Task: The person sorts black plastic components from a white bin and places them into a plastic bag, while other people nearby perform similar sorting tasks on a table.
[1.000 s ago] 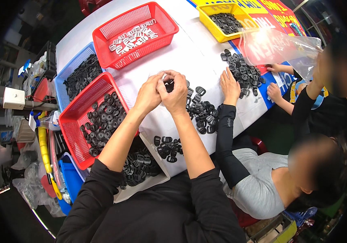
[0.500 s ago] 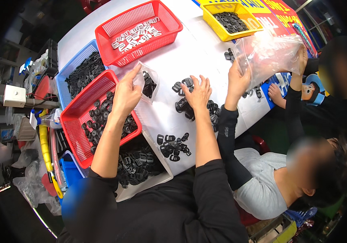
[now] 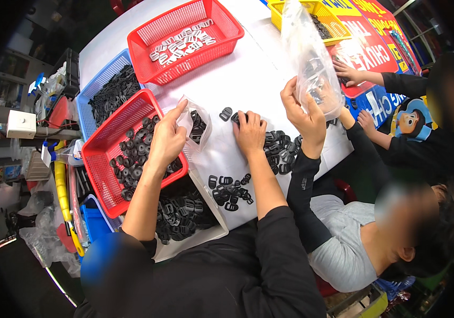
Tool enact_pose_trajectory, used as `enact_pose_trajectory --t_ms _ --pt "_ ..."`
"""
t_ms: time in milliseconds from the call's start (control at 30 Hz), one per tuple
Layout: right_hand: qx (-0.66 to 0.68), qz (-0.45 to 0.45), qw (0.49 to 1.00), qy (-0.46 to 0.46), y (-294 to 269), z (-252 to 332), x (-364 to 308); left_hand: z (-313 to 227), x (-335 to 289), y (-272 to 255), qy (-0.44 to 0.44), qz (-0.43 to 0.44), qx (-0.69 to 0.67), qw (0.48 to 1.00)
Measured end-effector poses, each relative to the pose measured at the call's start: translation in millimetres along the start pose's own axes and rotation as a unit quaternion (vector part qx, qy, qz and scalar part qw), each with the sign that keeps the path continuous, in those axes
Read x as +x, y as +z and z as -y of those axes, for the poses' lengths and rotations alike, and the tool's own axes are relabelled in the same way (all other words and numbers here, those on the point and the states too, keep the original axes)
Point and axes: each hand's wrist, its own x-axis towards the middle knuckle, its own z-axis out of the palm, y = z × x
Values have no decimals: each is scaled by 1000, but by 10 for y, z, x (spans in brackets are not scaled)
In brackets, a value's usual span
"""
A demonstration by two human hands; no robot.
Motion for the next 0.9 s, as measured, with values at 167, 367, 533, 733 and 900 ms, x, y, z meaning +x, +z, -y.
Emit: enact_pose_trajectory --t_ms 167,367,533,733,900 --pt "-15 -8 1000 -9 7 -34 205 44 -42 -7 -7 5 1 1000" --pt "-90 2 996 -3 178 58 233 49 -88 16 -20 13 -1 1000" --pt "-115 54 992 -13 236 -60 310 71 -108 -11 -21 22 7 1000" --pt "106 39 982 153 100 -304 475 12 -68 125 31 33 32 998" --pt "612 15 742 271 -823 293 774 -30 -10 221 34 29 57 997"
